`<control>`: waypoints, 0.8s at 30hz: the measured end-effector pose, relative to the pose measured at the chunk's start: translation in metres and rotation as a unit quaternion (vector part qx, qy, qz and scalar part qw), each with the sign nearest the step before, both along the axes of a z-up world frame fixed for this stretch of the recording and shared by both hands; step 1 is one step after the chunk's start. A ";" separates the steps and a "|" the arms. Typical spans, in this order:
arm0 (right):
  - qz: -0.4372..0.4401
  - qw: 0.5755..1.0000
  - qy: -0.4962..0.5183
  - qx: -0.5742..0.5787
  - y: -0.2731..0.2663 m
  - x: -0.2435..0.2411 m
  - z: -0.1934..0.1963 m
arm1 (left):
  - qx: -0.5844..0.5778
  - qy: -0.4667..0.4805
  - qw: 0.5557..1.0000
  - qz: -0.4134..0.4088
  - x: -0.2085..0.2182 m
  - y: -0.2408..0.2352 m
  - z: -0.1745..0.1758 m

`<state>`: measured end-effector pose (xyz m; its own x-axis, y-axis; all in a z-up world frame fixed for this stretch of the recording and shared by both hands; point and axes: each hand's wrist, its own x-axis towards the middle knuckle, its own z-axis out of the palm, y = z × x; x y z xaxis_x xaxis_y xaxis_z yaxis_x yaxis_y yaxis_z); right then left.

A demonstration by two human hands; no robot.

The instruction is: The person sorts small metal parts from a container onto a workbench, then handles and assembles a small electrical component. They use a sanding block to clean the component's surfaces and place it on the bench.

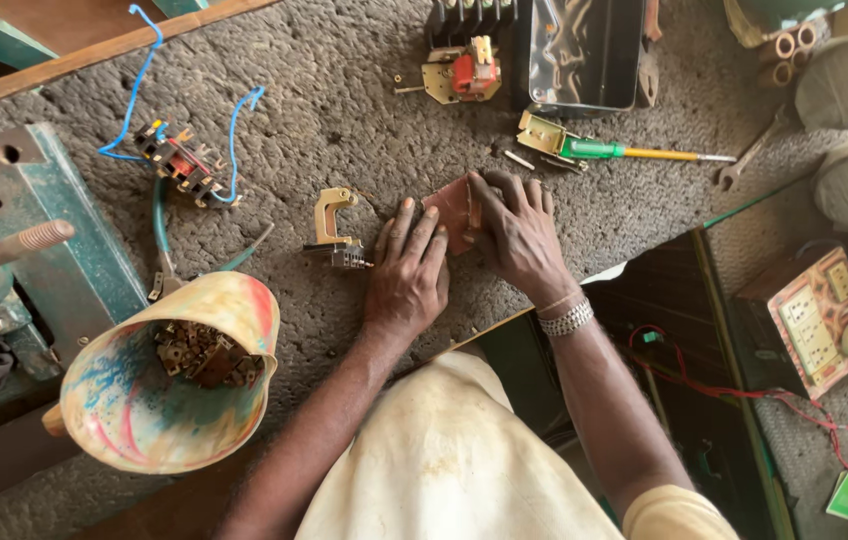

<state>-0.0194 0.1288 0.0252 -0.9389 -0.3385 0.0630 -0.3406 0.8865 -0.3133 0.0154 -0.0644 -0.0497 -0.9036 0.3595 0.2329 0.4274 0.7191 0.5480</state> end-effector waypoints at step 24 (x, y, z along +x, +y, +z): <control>-0.083 0.996 -0.003 0.040 -0.027 0.012 0.009 | 0.022 0.026 0.999 0.022 -0.007 0.003 0.018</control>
